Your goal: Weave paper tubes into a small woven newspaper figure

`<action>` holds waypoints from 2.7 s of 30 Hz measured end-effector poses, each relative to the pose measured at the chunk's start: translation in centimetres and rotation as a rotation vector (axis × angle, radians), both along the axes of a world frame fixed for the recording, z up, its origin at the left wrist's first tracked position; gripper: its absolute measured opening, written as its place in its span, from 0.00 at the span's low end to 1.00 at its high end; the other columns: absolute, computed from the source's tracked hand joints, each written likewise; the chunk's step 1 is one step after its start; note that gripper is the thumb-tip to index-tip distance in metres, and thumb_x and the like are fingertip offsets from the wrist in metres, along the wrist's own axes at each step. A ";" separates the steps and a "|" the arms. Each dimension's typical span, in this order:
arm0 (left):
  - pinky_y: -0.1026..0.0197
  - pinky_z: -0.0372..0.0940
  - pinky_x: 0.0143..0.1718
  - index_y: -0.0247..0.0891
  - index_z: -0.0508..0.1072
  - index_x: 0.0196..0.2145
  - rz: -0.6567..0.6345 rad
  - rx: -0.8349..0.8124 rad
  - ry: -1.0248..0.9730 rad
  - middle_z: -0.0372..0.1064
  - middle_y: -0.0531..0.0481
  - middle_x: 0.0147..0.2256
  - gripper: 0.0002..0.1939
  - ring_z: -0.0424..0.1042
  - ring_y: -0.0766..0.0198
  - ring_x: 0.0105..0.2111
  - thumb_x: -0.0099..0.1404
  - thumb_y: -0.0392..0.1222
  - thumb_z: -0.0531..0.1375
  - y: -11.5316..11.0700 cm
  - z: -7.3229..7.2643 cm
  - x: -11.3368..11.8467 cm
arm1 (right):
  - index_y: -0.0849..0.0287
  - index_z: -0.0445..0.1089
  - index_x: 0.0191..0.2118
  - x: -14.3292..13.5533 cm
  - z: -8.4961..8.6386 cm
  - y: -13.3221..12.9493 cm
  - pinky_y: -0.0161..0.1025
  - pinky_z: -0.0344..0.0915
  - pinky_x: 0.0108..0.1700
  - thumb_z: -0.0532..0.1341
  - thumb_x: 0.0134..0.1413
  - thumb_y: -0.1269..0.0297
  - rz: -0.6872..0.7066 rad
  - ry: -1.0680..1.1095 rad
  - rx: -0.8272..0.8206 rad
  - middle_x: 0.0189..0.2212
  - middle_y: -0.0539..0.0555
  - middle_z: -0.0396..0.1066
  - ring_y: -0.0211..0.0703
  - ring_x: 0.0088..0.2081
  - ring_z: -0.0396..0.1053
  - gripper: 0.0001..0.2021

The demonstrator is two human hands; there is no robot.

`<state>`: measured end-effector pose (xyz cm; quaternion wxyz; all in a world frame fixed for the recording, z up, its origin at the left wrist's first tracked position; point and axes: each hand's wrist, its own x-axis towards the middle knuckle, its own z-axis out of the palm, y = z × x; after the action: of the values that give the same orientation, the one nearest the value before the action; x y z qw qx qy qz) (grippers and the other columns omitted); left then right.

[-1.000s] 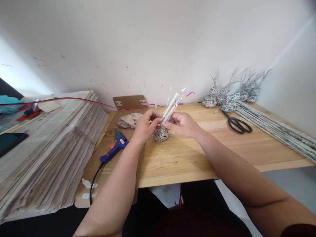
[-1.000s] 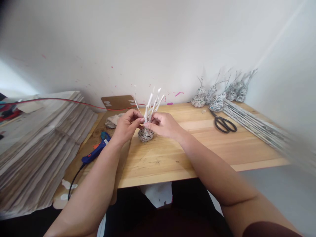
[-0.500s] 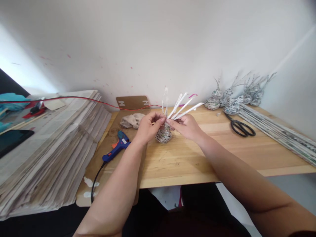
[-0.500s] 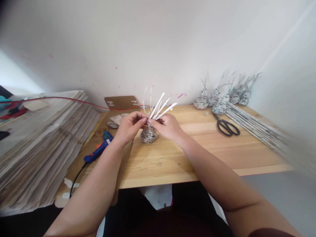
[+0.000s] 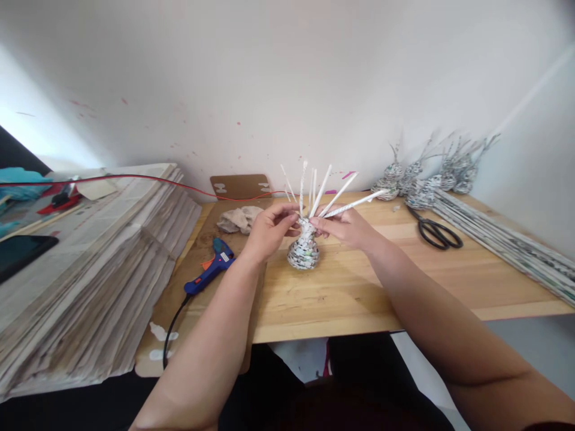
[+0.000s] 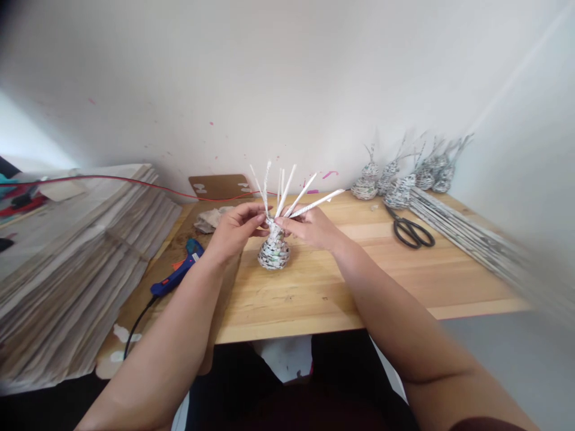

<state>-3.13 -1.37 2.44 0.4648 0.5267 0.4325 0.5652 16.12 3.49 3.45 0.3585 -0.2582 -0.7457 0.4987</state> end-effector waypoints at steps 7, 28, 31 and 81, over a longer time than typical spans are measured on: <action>0.61 0.66 0.38 0.39 0.76 0.32 0.136 0.238 0.395 0.71 0.50 0.33 0.04 0.69 0.62 0.36 0.61 0.41 0.63 0.2 0.0 -0.5 | 0.62 0.72 0.29 0.2 0.0 0.4 0.35 0.65 0.28 0.68 0.50 0.53 0.013 -0.010 -0.073 0.22 0.49 0.69 0.35 0.24 0.66 0.15; 0.62 0.64 0.30 0.37 0.81 0.32 0.013 0.206 0.251 0.75 0.50 0.29 0.07 0.69 0.66 0.26 0.58 0.44 0.67 -0.4 0.4 -0.3 | 0.61 0.70 0.27 0.0 -0.2 0.3 0.34 0.63 0.26 0.67 0.50 0.58 0.041 -0.041 -0.098 0.21 0.49 0.70 0.34 0.23 0.65 0.11; 0.63 0.62 0.26 0.37 0.81 0.29 0.062 0.206 0.194 0.73 0.51 0.25 0.08 0.66 0.68 0.23 0.55 0.45 0.69 -0.4 0.3 0.2 | 0.61 0.69 0.26 -0.1 -0.1 0.1 0.33 0.64 0.26 0.67 0.49 0.59 0.054 -0.043 -0.155 0.21 0.49 0.70 0.33 0.23 0.65 0.12; 0.61 0.61 0.35 0.39 0.73 0.29 0.174 0.446 0.523 0.68 0.52 0.27 0.11 0.66 0.63 0.31 0.66 0.46 0.62 0.0 -1.1 1.0 | 0.62 0.71 0.38 1.1 -0.1 1.0 0.32 0.69 0.30 0.73 0.47 0.50 0.249 -0.049 -0.285 0.24 0.47 0.71 0.33 0.25 0.69 0.21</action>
<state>-2.08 -1.35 1.38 0.1618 0.7035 0.4461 0.5290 17.22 4.46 3.33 0.2354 -0.2242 -0.7023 0.6334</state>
